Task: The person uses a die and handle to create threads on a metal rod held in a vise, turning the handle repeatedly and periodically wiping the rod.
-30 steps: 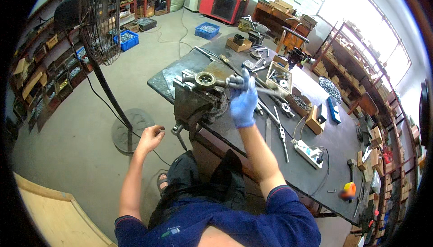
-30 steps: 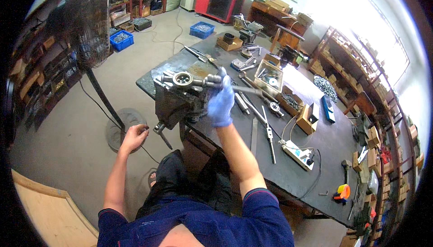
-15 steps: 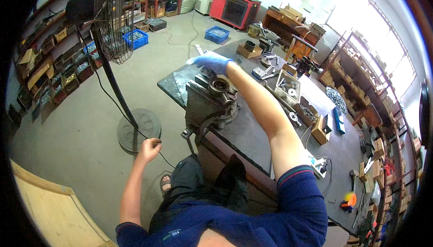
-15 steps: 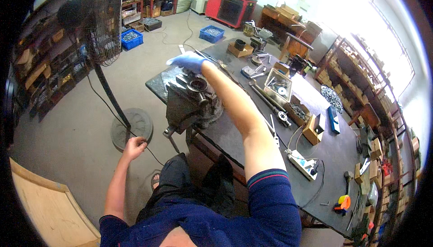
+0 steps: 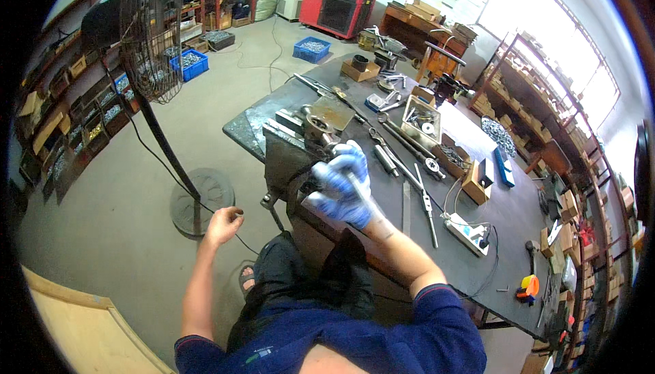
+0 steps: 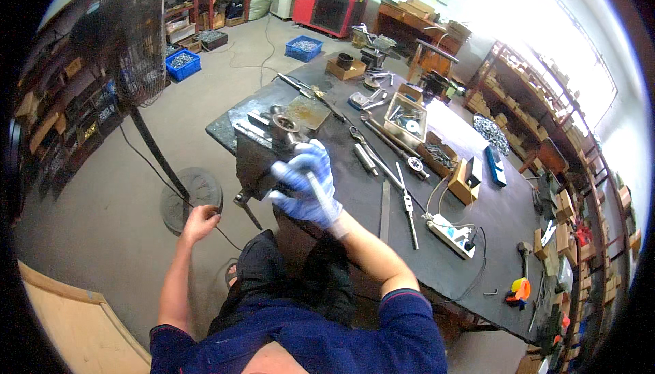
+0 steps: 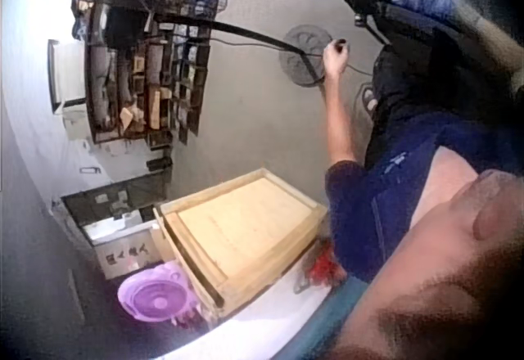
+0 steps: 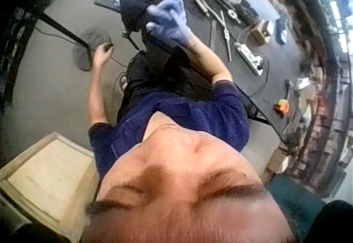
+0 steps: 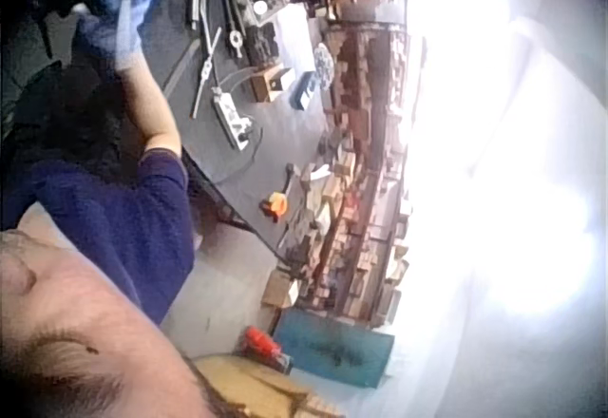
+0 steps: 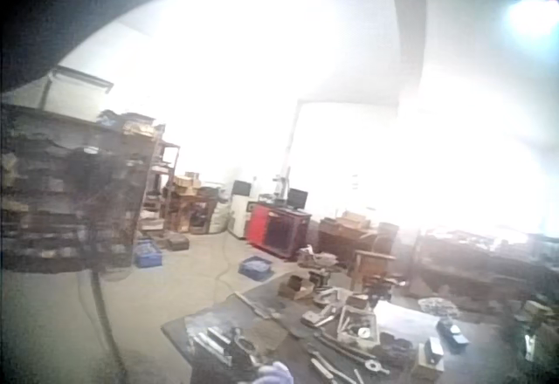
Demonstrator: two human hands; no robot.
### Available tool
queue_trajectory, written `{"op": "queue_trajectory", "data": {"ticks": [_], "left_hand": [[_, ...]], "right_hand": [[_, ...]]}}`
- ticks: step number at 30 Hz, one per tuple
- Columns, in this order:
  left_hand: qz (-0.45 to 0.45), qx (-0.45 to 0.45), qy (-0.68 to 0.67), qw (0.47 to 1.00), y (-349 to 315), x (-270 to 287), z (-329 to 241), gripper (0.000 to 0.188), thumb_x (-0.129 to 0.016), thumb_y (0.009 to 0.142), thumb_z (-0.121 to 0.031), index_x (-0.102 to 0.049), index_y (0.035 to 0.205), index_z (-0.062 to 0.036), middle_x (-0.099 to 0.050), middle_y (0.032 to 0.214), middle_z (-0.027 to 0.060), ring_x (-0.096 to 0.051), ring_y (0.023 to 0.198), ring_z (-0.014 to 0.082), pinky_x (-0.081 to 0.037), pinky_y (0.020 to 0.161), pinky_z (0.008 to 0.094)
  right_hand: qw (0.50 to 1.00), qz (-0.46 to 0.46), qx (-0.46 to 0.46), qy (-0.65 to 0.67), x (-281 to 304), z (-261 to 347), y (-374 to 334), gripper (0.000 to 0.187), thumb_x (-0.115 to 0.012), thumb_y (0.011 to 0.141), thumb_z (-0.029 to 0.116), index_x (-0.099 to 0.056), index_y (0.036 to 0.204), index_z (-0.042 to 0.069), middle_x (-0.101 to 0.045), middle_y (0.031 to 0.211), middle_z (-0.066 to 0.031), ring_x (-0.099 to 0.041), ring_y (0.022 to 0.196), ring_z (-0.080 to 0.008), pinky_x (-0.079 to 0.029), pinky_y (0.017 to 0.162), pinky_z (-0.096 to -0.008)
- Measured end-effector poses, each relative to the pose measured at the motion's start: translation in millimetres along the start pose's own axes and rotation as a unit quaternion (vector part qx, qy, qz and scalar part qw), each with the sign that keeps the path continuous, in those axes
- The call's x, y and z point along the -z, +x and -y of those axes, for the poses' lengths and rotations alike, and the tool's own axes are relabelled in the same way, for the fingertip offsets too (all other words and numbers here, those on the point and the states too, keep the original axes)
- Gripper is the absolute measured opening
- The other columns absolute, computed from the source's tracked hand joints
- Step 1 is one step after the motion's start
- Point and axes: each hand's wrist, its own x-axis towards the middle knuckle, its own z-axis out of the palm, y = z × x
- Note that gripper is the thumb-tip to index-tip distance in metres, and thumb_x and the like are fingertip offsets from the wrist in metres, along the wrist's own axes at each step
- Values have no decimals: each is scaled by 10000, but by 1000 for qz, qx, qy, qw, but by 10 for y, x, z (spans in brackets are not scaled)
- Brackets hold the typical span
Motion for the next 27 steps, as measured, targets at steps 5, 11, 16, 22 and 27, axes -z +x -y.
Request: {"op": "queue_trajectory", "data": {"ticks": [5,11,16,22,27], "left_hand": [[-20,-46,-15,999,228,152,-397,272,-594,785,-158,-634,983,24,-649,759,178,-633,679,215,-488,641,330],[-105,-177,-76,976,249,538,-1222,208,-590,815,-89,-619,969,49,-647,776,165,-611,648,169,-485,621,293],[-84,-260,-62,960,442,561,-1822,209,-599,829,-62,-599,1020,22,-623,775,111,-588,600,152,-483,565,285],[-150,-332,198,910,944,244,-2283,285,-637,781,-282,-624,928,-38,-635,784,150,-616,713,348,-492,618,427],[-109,-332,272,897,1154,148,-2270,279,-638,777,-293,-628,909,-47,-620,830,134,-615,770,326,-487,660,423]], "right_hand": [[682,-452,-384,428,-259,-451,61,406,-515,911,381,-573,1102,27,-524,814,-37,-524,864,-177,-438,837,-386],[486,-567,-362,558,297,-670,480,374,-461,931,400,-594,944,51,-484,603,-7,-512,625,-161,-459,715,-382],[544,-568,-263,558,820,-972,142,391,-399,924,402,-599,918,65,-444,566,-55,-476,599,-205,-423,730,-436],[856,-323,-267,303,767,-925,-184,234,-495,887,245,-595,849,37,-542,705,-62,-542,638,-166,-458,617,-297],[965,206,-60,151,439,-608,-786,438,-708,745,362,-507,442,118,-486,522,-91,-493,423,-251,-376,408,-374]]}}
